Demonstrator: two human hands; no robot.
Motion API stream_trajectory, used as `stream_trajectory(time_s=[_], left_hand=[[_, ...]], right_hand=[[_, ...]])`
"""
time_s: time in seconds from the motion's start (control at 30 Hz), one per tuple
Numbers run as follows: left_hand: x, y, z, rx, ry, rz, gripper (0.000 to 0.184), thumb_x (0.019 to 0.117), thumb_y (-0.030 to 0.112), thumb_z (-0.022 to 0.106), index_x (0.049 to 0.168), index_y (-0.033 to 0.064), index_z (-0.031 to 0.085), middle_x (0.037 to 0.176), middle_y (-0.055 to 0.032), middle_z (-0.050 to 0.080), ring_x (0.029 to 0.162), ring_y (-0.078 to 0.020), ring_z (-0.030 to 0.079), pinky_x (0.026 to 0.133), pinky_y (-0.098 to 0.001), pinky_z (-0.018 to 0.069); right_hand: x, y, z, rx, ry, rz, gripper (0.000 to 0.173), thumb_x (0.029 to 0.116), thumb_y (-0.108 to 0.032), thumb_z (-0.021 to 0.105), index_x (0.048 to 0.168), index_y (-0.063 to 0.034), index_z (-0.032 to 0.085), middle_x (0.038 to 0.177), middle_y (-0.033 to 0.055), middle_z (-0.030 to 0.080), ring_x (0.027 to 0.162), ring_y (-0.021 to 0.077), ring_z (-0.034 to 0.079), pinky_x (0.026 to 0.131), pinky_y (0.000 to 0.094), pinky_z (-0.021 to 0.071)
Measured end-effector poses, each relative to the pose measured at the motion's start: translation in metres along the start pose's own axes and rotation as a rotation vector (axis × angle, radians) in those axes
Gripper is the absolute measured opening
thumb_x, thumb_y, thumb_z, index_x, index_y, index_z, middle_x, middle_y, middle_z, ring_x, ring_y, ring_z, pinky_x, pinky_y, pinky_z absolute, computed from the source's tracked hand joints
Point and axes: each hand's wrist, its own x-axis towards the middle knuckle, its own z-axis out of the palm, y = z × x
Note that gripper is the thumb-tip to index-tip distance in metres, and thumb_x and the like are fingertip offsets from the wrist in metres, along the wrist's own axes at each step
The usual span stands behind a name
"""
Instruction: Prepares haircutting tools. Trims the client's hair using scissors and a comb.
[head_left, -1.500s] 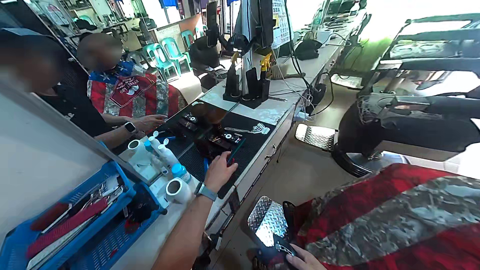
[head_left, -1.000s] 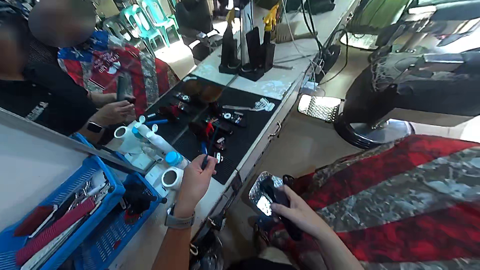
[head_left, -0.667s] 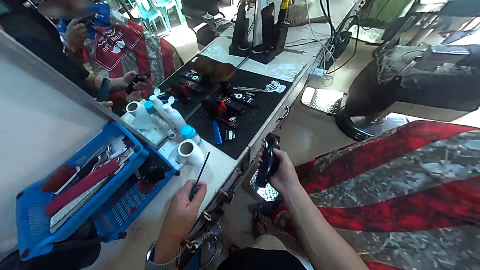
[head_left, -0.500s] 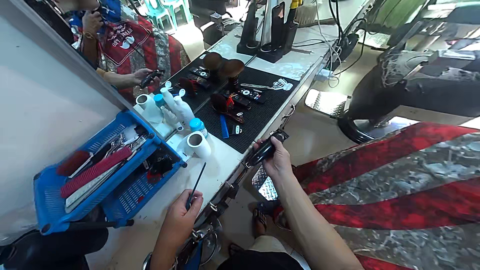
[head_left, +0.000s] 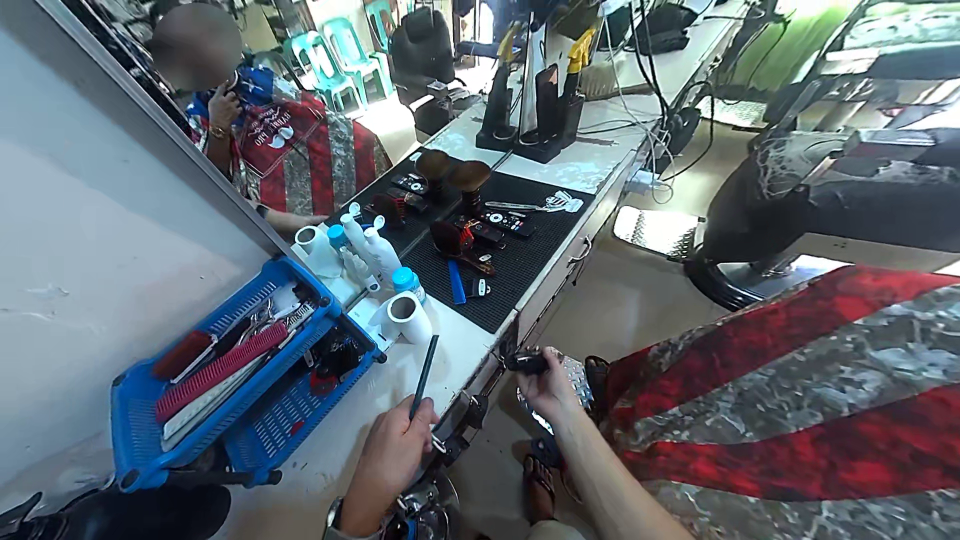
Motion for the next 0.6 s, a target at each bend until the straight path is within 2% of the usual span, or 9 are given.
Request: stream_trajectory(time_s=[0.07,0.17,0.3,0.4,0.5,0.53,0.57,0.6], left_hand=[[0.021,0.02,0.009,-0.05,-0.055,-0.003,0.038,0.1107,0.036,0.039,0.114,0.0118,0.068,0.073,0.0003,0.066,0.065,-0.0143,0.067,0.064,-0.0337,0.0598],[0.049,0.04,0.024,-0.151,-0.115,0.005,0.03,0.1105,0.025,0.043,0.128,0.0099,0.062,0.084,-0.0042,0.07,0.065,-0.017,0.069,0.058,-0.0326,0.061],[0.074,0.043,0.04,-0.312,-0.081,0.006,0.028,0.1087,0.019,0.048,0.129,0.0053,0.06,0.085,-0.008,0.07,0.06,-0.0189,0.068,0.054,-0.0327,0.0602],[0.075,0.031,0.043,-0.372,-0.049,-0.012,0.026,0.1068,0.015,0.049,0.129,0.0026,0.056,0.084,-0.0087,0.07,0.057,-0.0184,0.066,0.052,-0.0317,0.0592],[0.062,0.016,0.036,-0.431,-0.059,-0.018,0.025,0.1053,0.013,0.05,0.126,0.0018,0.058,0.084,-0.0074,0.07,0.057,-0.0158,0.065,0.052,-0.0295,0.0579],[0.052,0.009,0.031,-0.428,-0.071,-0.027,0.025,0.1054,0.014,0.05,0.126,0.0024,0.058,0.086,-0.006,0.07,0.058,-0.0147,0.065,0.054,-0.0293,0.0581],[0.04,0.002,0.026,-0.423,-0.084,-0.037,0.026,0.1055,0.016,0.05,0.126,0.0034,0.059,0.087,-0.0047,0.07,0.059,-0.0137,0.065,0.055,-0.029,0.0582],[0.03,-0.005,0.02,-0.419,-0.088,-0.045,0.026,0.1057,0.017,0.051,0.126,0.0041,0.059,0.088,-0.0041,0.07,0.06,-0.0129,0.064,0.056,-0.0286,0.0577]], right_hand=[[-0.001,0.019,-0.011,0.011,0.022,0.137,0.041,0.1044,-0.05,0.046,0.119,-0.0123,0.053,0.097,0.0071,0.068,0.078,0.0146,0.07,0.065,0.0269,0.0595],[0.001,0.038,-0.022,0.014,-0.022,0.295,0.046,0.1038,-0.055,0.042,0.117,-0.0128,0.054,0.095,0.0067,0.069,0.077,0.0133,0.071,0.064,0.0251,0.0591],[0.009,0.035,-0.033,-0.093,-0.082,0.457,0.057,0.1035,-0.061,0.037,0.118,-0.0093,0.057,0.096,0.0096,0.071,0.077,0.0151,0.071,0.063,0.0261,0.0587],[0.014,0.01,-0.049,-0.479,-0.156,0.568,0.067,0.1059,-0.061,0.028,0.112,-0.0062,0.065,0.091,0.0089,0.072,0.073,0.0152,0.068,0.064,0.0267,0.055],[0.012,-0.036,-0.056,-0.896,-0.212,0.44,0.053,0.1106,-0.044,0.034,0.118,-0.003,0.066,0.104,0.0103,0.073,0.093,0.0207,0.07,0.085,0.0386,0.0568],[0.009,-0.048,-0.057,-0.996,-0.209,0.341,0.05,0.1107,-0.04,0.037,0.114,-0.0009,0.067,0.1,0.0097,0.073,0.091,0.0199,0.07,0.086,0.0397,0.0571],[0.007,-0.057,-0.057,-1.052,-0.177,0.216,0.044,0.1102,-0.035,0.041,0.103,-0.0005,0.068,0.087,0.0074,0.072,0.081,0.0172,0.069,0.08,0.0377,0.0575],[0.011,-0.064,-0.054,-1.063,-0.124,0.081,0.039,0.1088,-0.03,0.045,0.087,-0.0033,0.065,0.07,0.0033,0.068,0.066,0.0138,0.065,0.069,0.0347,0.0579]])
